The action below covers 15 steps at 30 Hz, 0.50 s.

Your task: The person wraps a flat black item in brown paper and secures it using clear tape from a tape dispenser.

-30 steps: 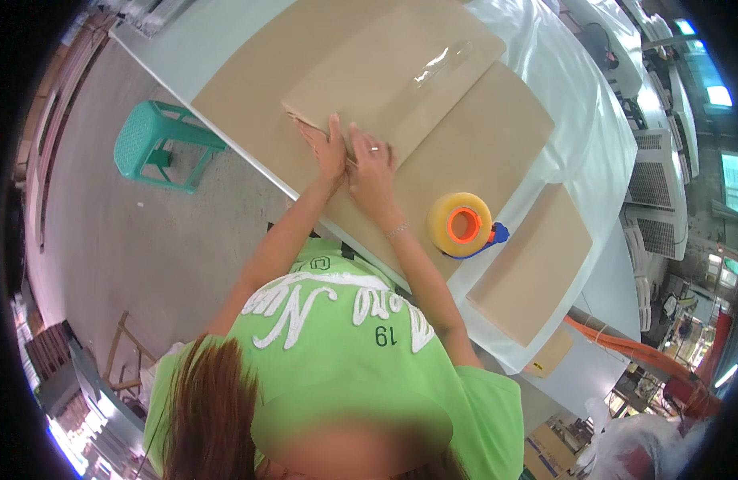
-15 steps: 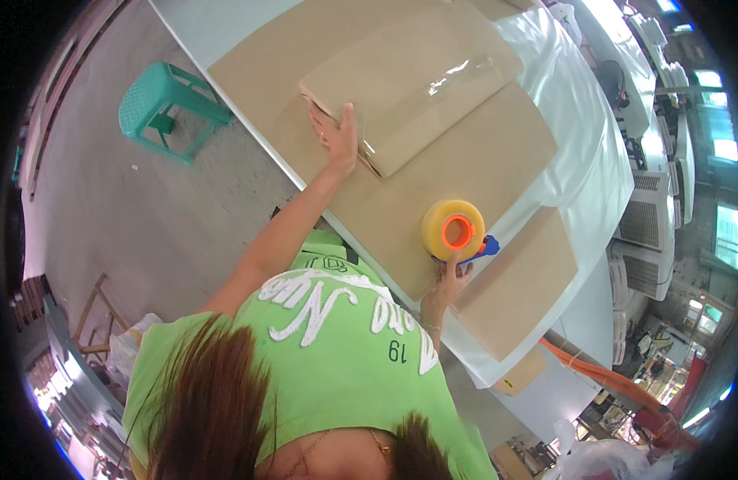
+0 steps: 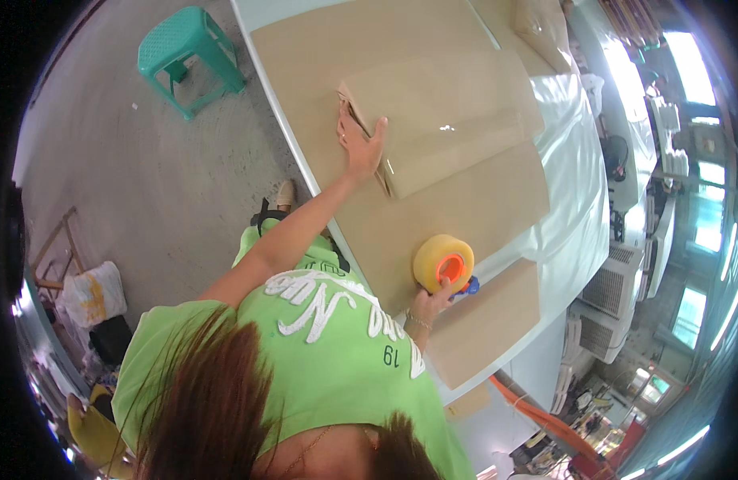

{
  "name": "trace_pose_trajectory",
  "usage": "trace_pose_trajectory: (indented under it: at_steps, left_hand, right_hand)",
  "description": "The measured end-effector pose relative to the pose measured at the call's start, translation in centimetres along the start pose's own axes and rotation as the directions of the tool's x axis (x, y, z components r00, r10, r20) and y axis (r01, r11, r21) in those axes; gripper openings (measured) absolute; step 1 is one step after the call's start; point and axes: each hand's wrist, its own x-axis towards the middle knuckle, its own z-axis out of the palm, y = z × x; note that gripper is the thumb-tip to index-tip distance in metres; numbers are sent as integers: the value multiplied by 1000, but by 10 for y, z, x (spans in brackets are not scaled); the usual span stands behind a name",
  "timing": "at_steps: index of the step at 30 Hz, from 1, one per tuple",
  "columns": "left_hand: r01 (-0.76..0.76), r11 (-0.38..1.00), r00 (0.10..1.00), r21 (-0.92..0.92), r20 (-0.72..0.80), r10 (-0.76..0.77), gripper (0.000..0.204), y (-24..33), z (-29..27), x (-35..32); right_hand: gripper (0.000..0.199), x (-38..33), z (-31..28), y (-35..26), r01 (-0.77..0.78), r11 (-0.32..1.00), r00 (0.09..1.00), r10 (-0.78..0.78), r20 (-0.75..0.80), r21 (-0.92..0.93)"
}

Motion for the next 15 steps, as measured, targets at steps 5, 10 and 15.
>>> trace_pose_trajectory:
  at_steps: [5,10,15]
  left_hand:
    - [-54,999,998,7,-35,54,89,-6,7,-1]
    - [-75,997,996,-17,-55,74,87,-8,11,-3]
    - [-52,998,994,-24,-93,49,86,-3,18,-5]
  right_hand:
    - [57,24,-19,-33,-185,896,965,89,246,404]
    - [59,76,13,-143,-225,633,958,6,287,741]
    - [68,127,73,-259,219,883,777,-415,473,415]
